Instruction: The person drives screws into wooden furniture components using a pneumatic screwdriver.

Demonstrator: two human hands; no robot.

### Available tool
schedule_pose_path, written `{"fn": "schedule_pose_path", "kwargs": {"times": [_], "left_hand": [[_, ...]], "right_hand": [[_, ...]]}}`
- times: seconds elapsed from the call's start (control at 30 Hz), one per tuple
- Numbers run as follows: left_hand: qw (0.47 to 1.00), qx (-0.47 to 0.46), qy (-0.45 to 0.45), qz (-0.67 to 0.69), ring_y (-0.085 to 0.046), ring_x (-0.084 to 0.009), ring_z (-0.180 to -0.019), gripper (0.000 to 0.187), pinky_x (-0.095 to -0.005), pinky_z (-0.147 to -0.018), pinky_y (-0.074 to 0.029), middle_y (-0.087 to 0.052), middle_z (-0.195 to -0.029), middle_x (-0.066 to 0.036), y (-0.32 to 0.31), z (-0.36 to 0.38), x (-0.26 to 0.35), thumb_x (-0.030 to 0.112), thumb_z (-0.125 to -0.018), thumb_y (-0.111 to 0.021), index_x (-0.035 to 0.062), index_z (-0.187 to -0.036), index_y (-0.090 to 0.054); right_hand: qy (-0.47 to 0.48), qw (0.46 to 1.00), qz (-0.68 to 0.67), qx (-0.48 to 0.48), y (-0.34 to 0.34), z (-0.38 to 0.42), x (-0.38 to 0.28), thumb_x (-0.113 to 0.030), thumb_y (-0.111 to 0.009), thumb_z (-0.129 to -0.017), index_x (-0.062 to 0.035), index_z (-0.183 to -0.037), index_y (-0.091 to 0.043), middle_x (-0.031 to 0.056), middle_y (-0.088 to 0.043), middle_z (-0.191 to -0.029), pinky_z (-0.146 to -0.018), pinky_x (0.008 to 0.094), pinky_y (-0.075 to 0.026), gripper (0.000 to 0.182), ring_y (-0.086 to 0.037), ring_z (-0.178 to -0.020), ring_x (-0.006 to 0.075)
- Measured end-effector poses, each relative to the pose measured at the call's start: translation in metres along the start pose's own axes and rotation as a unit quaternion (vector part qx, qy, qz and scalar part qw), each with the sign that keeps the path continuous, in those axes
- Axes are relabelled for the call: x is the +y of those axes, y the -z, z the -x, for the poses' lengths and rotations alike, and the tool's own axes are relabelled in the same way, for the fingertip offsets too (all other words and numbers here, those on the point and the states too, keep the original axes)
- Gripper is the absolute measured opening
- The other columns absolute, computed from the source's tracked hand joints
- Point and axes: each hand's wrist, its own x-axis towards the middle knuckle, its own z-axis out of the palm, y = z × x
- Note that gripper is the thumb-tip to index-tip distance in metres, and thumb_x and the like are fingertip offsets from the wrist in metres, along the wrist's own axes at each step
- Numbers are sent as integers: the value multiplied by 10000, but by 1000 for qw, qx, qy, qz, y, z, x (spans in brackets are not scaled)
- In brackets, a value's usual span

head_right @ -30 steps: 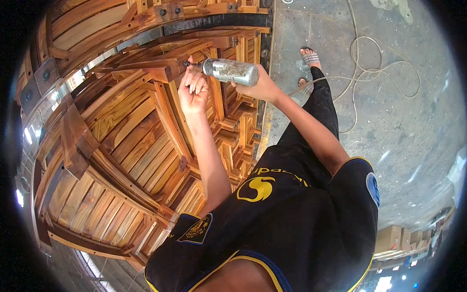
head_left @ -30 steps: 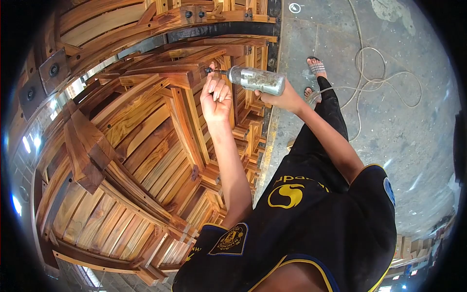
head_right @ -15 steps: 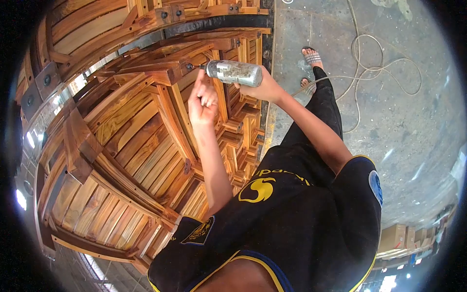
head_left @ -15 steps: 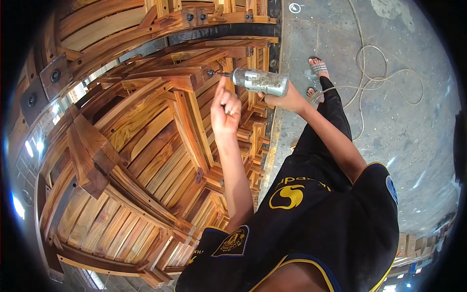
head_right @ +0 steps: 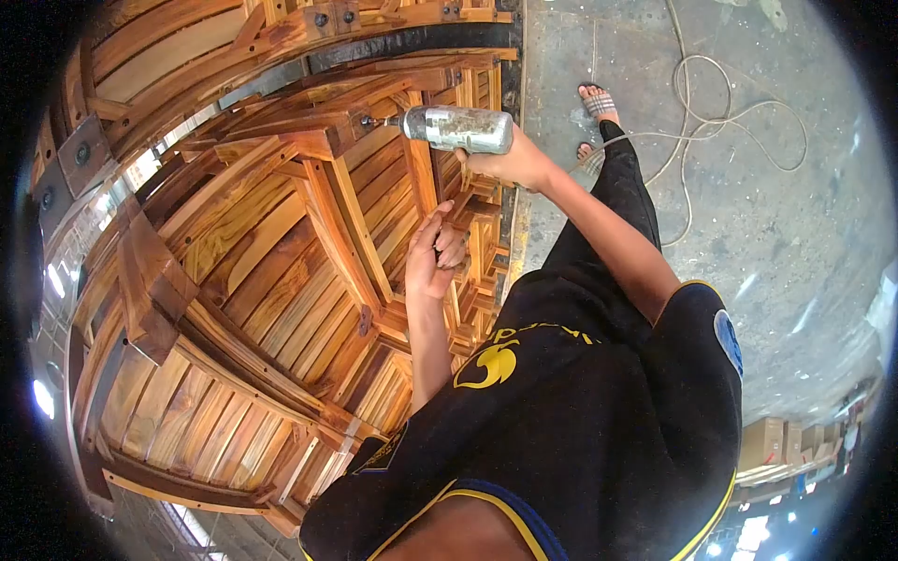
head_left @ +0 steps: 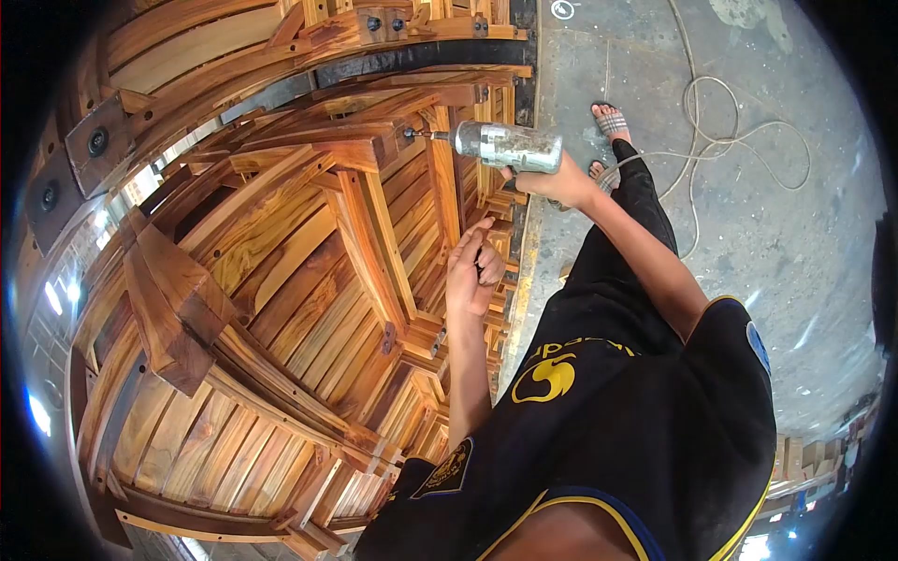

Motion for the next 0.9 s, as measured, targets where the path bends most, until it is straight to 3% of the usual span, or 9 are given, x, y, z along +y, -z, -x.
{"fn": "schedule_pose_path", "kwargs": {"times": [0.23, 0.3, 0.33, 0.43, 0.5, 0.57, 0.63, 0.73, 0.9], "left_hand": [[1000, -31, -2, 0, -279, -78, -373, 249, -206, -365, -216, -345, -505, 26, 7, 7, -4, 218, -967, -409, 29, -1043, -552], [990, -138, 16, 18, -270, -85, -346, 274, -216, -346, -210, -344, -468, 12, 8, 6, -6, 238, -972, -374, 25, -985, -546], [988, -148, 28, 26, -261, -89, -331, 270, -219, -337, -207, -341, -448, 2, 6, 7, -7, 243, -971, -370, 34, -904, -527], [977, -213, 24, 23, -258, -94, -324, 277, -219, -331, -199, -339, -443, -9, -3, 7, -9, 255, -972, -363, 43, -864, -505], [974, -221, 46, 36, -286, -90, -368, 288, -215, -363, -221, -349, -476, -7, -4, 8, -10, 265, -968, -394, 51, -805, -496], [979, -199, -30, -22, -321, -94, -442, 327, -228, -428, -271, -369, -517, 6, -7, 9, -15, 303, -933, -488, 30, -756, -517], [977, -210, -29, -37, -333, -92, -489, 319, -229, -464, -275, -383, -564, 13, -2, 10, -16, 289, -927, -512, 18, -763, -550], [981, -186, -27, -46, -340, -92, -483, 281, -225, -457, -273, -415, -590, -3, 6, 9, -21, 262, -929, -516, -4, -919, -607], [987, -162, -3, -5, -378, -108, -486, 261, -231, -454, -285, -452, -606, -27, -7, 14, -15, 234, -927, -509, -12, -936, -595]], "right_hand": [[25, 999, 19, -27, 4, -5, 6, 5, -631, -687, -13, -1076, -578, -27, -614, -864, -748, 230, -435, 393, -521, -800, 54], [19, 1000, 1, -22, 1, -4, 2, 6, -630, -683, -13, -1064, -582, -26, -614, -857, -744, 230, -434, 385, -522, -796, 56], [13, 1000, -10, -15, -1, -3, 0, 5, -630, -683, -13, -1043, -586, -26, -613, -849, -738, 230, -434, 363, -520, -791, 56], [8, 1000, -16, -11, 0, -4, -1, 3, -633, -685, -14, -1005, -592, -28, -610, -838, -726, 230, -434, 323, -515, -780, 55], [8, 1000, -9, -14, 3, -6, 3, 3, -634, -687, -15, -989, -594, -31, -608, -835, -719, 230, -434, 306, -511, -775, 55], [39, 999, 8, -14, 4, -9, 8, 4, -642, -685, -15, -975, -596, -32, -609, -835, -709, 229, -435, 294, -508, -767, 52], [35, 999, 11, -15, 4, -9, 10, 4, -645, -685, -13, -972, -597, -31, -611, -838, -706, 228, -435, 292, -508, -765, 50], [45, 999, 6, -18, 3, -10, 4, 4, -650, -684, -11, -973, -597, -29, -615, -841, -700, 225, -433, 295, -507, -764, 47], [47, 998, -16, -25, 4, -13, 0, 3, -655, -682, -12, -989, -594, -26, -618, -849, -695, 221, -431, 313, -505, -769, 45]]}}
